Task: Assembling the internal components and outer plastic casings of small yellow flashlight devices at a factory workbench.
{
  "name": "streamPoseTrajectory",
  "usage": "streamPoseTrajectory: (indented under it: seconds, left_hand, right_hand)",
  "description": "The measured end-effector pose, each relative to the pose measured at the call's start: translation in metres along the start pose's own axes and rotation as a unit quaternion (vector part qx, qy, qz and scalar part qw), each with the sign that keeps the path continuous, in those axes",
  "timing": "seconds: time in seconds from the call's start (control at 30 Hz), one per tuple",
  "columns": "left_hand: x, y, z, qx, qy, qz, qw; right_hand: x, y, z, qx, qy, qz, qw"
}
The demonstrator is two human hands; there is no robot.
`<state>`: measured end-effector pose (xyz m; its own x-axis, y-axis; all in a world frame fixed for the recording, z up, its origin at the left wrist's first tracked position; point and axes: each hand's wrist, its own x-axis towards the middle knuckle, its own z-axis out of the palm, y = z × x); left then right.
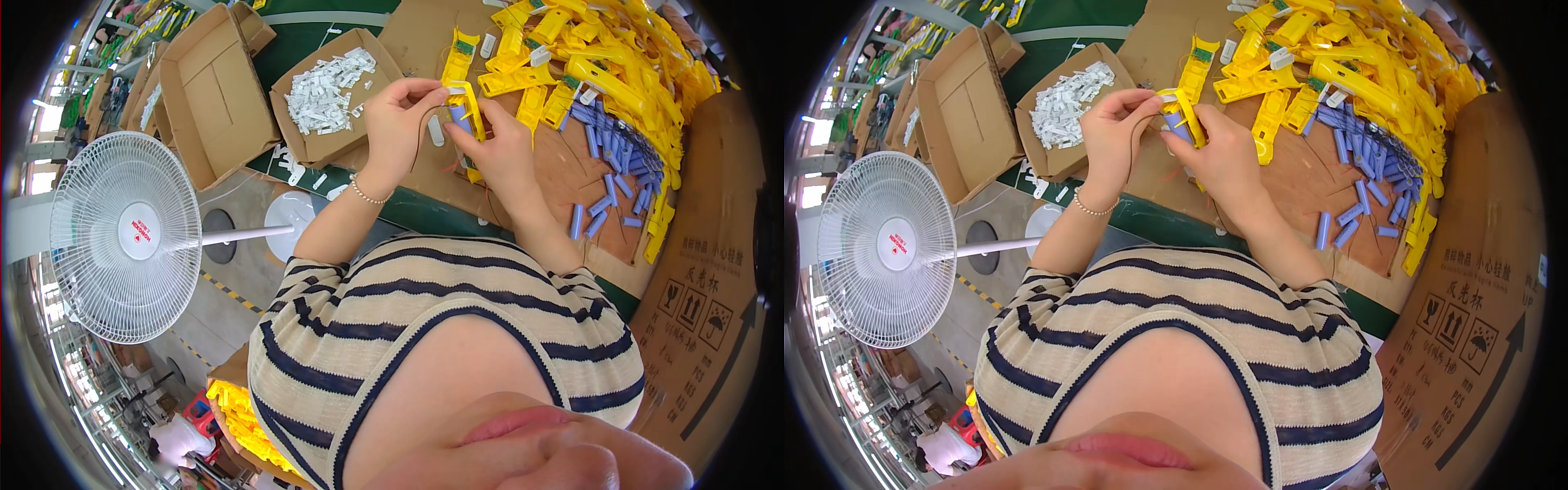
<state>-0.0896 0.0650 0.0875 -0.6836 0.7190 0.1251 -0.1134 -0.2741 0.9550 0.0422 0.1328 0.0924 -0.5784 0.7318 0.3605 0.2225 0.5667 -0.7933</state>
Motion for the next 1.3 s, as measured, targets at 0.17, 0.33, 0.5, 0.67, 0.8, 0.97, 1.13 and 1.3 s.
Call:
streamPoseTrajectory:
  seconds: [0.17, 0.33, 0.5, 0.67, 0.8, 0.97, 1.13, 1.3]
  left_hand:
    - [0.035, 0.022, -0.016, 0.412, -0.212, 0.173, 0.869]
    - [0.082, 0.038, -0.016, 0.441, -0.445, 0.024, 0.779]
    - [0.213, 0.024, -0.064, 0.245, -0.228, -0.168, 0.927]
    - [0.322, -0.046, -0.108, 0.035, 0.089, -0.211, 0.973]
    - [0.363, -0.095, -0.112, 0.053, 0.219, -0.231, 0.947]
    - [0.392, -0.118, -0.131, 0.082, 0.132, -0.343, 0.926]
    - [0.365, -0.098, -0.063, 0.220, 0.090, -0.313, 0.919]
    - [0.259, -0.069, -0.003, 0.625, -0.173, 0.145, 0.747]
  right_hand:
    - [0.013, 0.024, -0.002, 0.288, -0.186, 0.158, 0.926]
    - [0.017, 0.077, 0.015, 0.433, -0.308, 0.147, 0.834]
    - [0.023, 0.096, 0.027, 0.656, -0.128, 0.245, 0.703]
    - [0.024, 0.111, 0.025, 0.691, -0.220, 0.159, 0.670]
    - [0.023, 0.111, 0.029, 0.666, -0.273, 0.180, 0.670]
    - [0.029, 0.104, 0.027, 0.668, -0.315, 0.158, 0.655]
    - [0.028, 0.109, 0.022, 0.694, -0.307, 0.159, 0.632]
    - [0.030, 0.105, 0.027, 0.757, -0.315, 0.136, 0.557]
